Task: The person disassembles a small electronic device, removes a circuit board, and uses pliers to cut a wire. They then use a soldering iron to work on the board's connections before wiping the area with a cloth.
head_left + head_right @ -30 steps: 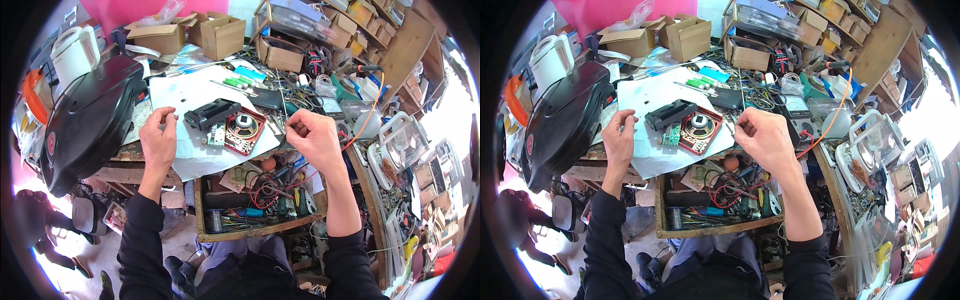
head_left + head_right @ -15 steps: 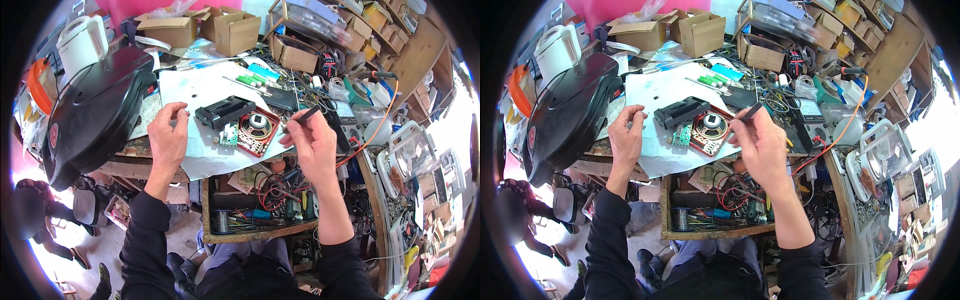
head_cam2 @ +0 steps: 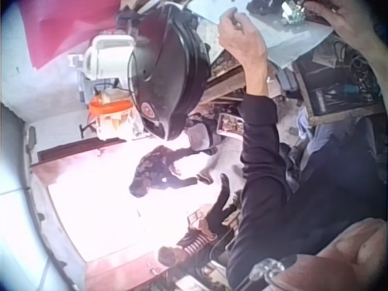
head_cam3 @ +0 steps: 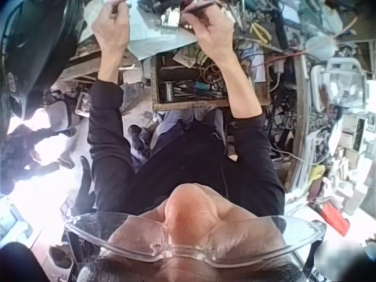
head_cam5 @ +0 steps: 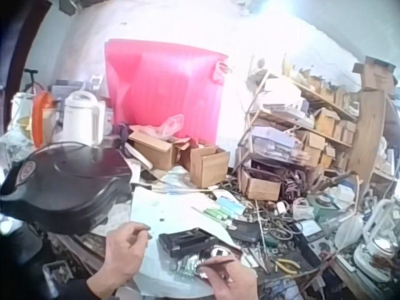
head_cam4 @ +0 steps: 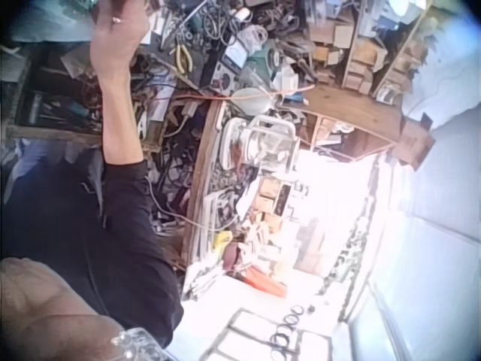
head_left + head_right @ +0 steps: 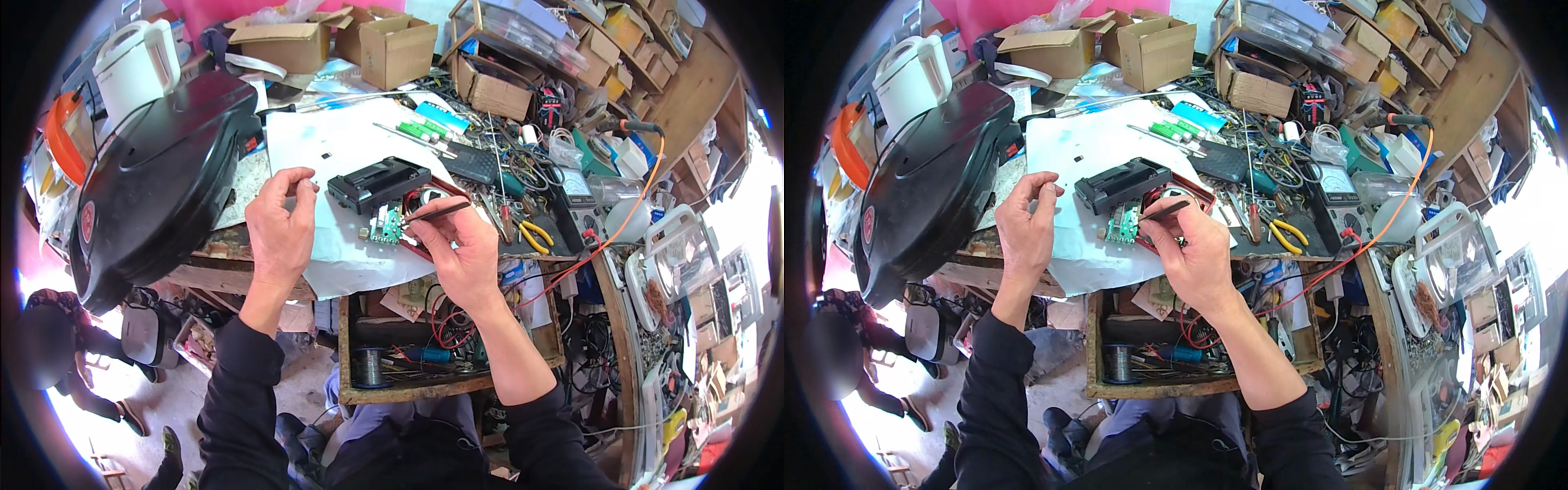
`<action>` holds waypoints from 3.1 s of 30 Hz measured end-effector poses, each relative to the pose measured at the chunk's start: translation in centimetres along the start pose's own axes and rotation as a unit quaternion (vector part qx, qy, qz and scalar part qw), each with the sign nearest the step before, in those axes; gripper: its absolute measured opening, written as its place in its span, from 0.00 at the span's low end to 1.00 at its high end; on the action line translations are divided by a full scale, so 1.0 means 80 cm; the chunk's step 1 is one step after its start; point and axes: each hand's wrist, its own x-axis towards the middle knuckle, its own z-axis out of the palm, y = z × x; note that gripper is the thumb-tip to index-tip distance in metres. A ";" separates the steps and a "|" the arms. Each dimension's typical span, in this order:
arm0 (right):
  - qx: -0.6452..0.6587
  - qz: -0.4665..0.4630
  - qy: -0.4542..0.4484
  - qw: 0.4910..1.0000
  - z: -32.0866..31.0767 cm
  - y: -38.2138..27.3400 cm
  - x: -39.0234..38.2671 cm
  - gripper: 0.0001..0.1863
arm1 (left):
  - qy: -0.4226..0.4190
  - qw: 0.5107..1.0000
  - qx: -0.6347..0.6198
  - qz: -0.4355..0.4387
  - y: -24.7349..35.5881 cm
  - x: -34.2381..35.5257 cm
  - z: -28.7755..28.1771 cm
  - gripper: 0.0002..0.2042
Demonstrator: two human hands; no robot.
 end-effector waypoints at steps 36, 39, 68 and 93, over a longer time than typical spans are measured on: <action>0.076 0.043 0.029 0.996 0.000 0.001 -0.003 0.07 | -0.008 1.000 0.015 0.005 0.002 -0.001 0.000 0.08; 0.139 0.056 0.051 0.987 0.001 0.002 -0.003 0.08 | -0.014 0.999 0.034 0.021 0.000 -0.001 -0.001 0.09; 0.219 0.110 0.170 0.955 -0.053 0.015 0.014 0.08 | -0.019 0.998 0.052 0.042 -0.002 -0.001 0.000 0.09; 0.116 0.193 0.147 0.963 -0.098 0.025 0.015 0.11 | -0.227 0.936 0.111 0.246 0.129 -0.137 0.063 0.10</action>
